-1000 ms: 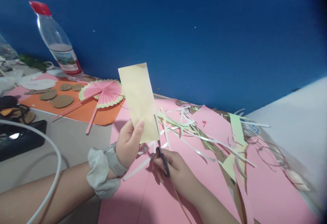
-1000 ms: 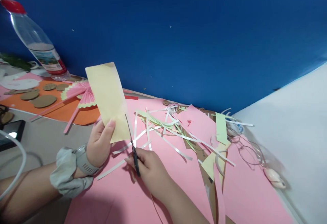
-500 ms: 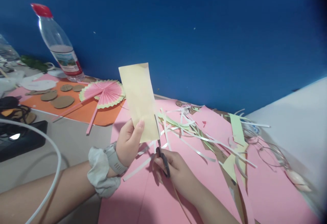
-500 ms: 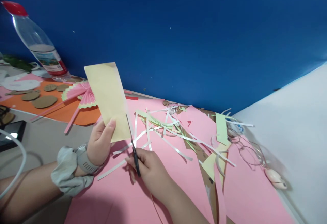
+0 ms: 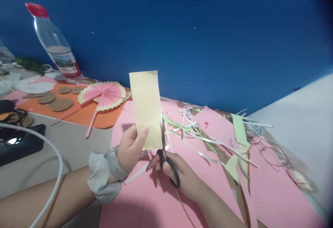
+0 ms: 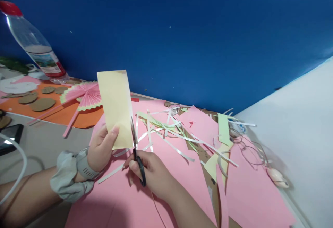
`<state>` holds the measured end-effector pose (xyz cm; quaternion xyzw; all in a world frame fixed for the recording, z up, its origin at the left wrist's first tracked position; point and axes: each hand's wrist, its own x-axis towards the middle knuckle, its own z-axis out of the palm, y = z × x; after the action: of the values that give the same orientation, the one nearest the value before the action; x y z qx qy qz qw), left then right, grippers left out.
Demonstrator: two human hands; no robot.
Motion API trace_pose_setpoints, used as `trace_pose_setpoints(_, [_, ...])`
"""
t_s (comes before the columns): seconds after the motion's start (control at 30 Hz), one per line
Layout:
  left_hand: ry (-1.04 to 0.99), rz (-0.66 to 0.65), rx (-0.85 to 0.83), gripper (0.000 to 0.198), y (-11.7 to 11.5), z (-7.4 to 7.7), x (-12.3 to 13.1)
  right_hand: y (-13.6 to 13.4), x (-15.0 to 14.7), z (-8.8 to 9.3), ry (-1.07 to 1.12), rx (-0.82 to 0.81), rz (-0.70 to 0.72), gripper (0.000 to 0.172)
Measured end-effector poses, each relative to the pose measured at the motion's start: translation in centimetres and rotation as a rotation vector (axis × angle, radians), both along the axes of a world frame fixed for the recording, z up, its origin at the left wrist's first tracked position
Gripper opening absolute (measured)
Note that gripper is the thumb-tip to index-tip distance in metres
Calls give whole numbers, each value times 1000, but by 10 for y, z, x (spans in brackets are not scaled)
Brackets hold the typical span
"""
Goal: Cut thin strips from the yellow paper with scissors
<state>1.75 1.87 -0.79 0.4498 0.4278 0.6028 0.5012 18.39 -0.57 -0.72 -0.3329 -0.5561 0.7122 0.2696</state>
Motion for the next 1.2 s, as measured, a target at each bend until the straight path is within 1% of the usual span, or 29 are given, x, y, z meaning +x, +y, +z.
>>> trace_pose_setpoints(0.1, [11,-73,32,32,-1,0,0,0,2,-1,-9,17,7,52])
trace_pose_setpoints(0.23, [-75,-264,-7,32,-5,3,2,0,2,0,-14,41,5,52])
trace_pose_setpoints(0.3, [-90,-315,-6,34,-6,4,2,0,2,1,-6,68,-2,51])
trace_pose_setpoints(0.43, [-20,-293,29,35,-7,4,1,0,2,2,-10,124,-9,49])
trace_pose_setpoints(0.6, [3,-288,3,33,-9,0,0,1,2,2,-38,149,-33,49])
trace_pose_setpoints(0.7, [53,-237,7,31,-9,0,0,1,2,2,-30,153,-38,49])
trace_pose_setpoints(0.77, [84,-227,15,33,-9,1,1,2,1,2,-19,160,-43,49])
trace_pose_setpoints(0.97, [25,-356,-65,39,-13,4,2,2,0,6,2,175,-56,44])
trace_pose_setpoints(1.2, [-43,-458,-92,37,-15,1,2,2,0,9,4,257,-55,49])
